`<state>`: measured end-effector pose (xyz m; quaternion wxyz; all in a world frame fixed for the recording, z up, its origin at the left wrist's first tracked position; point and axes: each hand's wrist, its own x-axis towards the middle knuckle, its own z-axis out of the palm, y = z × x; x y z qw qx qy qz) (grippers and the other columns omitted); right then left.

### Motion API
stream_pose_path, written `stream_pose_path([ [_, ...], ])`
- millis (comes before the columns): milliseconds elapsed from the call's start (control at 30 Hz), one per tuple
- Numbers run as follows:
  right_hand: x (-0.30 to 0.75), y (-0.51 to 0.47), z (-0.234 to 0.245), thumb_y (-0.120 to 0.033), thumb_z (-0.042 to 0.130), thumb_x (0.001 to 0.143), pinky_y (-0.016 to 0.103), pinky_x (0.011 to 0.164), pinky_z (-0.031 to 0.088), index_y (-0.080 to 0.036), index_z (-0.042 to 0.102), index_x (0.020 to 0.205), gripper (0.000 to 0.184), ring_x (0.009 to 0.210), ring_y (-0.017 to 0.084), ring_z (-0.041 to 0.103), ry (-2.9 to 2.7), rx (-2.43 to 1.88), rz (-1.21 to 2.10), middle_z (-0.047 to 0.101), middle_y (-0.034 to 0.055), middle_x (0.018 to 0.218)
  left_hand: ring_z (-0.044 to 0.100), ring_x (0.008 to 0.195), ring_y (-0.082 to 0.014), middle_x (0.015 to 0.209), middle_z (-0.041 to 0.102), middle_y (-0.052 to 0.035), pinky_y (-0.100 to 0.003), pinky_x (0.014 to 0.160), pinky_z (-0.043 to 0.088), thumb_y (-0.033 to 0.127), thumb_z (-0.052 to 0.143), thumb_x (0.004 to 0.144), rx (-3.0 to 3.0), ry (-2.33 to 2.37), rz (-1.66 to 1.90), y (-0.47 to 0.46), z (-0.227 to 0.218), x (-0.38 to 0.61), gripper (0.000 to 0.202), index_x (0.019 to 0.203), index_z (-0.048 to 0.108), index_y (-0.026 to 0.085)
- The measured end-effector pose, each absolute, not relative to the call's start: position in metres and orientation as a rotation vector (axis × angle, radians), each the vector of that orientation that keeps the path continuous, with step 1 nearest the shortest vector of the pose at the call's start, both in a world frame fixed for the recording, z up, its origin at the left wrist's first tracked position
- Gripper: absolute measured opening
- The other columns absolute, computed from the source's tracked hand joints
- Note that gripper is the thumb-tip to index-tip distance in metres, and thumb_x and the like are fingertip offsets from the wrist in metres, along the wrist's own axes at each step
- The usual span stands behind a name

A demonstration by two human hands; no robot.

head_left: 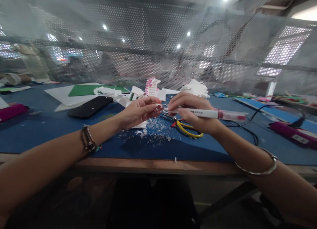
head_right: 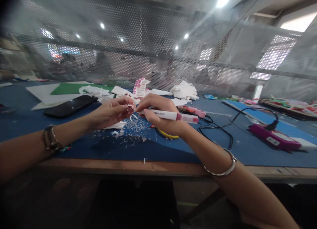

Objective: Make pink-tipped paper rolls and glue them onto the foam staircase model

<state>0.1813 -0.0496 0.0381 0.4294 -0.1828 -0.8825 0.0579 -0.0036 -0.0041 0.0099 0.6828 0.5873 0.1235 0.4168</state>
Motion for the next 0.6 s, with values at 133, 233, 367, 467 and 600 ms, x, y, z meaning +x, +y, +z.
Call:
stream_pose_path([
  [133, 0.1812, -0.05, 0.0384, -0.011, 0.043, 0.073, 0.026, 0.064, 0.047, -0.011, 0.06, 0.075, 0.017, 0.071, 0.011, 0.056, -2.198, -0.455, 0.151, 0.058, 0.0053, 0.078, 0.058, 0.057, -0.0035, 0.063, 0.064, 0.0026, -0.011, 0.058, 0.046, 0.013, 0.07, 0.062, 1.321, 0.283, 0.924, -0.0034, 0.0098, -0.0035, 0.015, 0.074, 0.061, 0.012],
  [233, 0.1812, -0.0496, 0.0384, -0.012, 0.044, 0.073, 0.027, 0.065, 0.047, -0.011, 0.06, 0.076, 0.016, 0.07, 0.011, 0.056, -2.226, -0.445, 0.159, 0.059, 0.0051, 0.077, 0.059, 0.057, -0.0033, 0.062, 0.064, 0.0029, -0.01, 0.058, 0.046, 0.013, 0.071, 0.061, 1.316, 0.283, 0.917, -0.0028, 0.0105, -0.0032, 0.015, 0.072, 0.061, 0.012],
  [367, 0.1814, -0.049, 0.0384, -0.011, 0.044, 0.073, 0.026, 0.065, 0.046, -0.01, 0.06, 0.075, 0.016, 0.071, 0.011, 0.056, -2.211, -0.466, 0.12, 0.059, 0.0059, 0.077, 0.059, 0.057, -0.0039, 0.063, 0.065, 0.0019, -0.01, 0.058, 0.047, 0.013, 0.07, 0.062, 1.297, 0.305, 0.924, -0.002, 0.0102, -0.0034, 0.018, 0.075, 0.059, 0.012],
  [467, 0.1811, -0.0491, 0.0382, -0.011, 0.044, 0.073, 0.026, 0.067, 0.046, -0.01, 0.06, 0.076, 0.017, 0.073, 0.011, 0.056, -2.23, -0.453, 0.101, 0.06, 0.0064, 0.078, 0.06, 0.057, -0.0043, 0.063, 0.065, 0.0021, -0.011, 0.058, 0.047, 0.011, 0.069, 0.063, 1.281, 0.317, 0.926, -0.0016, 0.0096, -0.0035, 0.019, 0.079, 0.058, 0.013],
  [600, 0.1801, -0.0492, 0.0379, -0.011, 0.044, 0.072, 0.027, 0.066, 0.046, -0.01, 0.061, 0.075, 0.017, 0.071, 0.011, 0.055, -2.223, -0.481, 0.068, 0.06, 0.006, 0.076, 0.06, 0.057, -0.0045, 0.064, 0.066, 0.0017, -0.011, 0.058, 0.047, 0.009, 0.066, 0.065, 1.276, 0.328, 0.93, -0.0019, 0.0097, -0.0035, 0.019, 0.081, 0.057, 0.013],
])
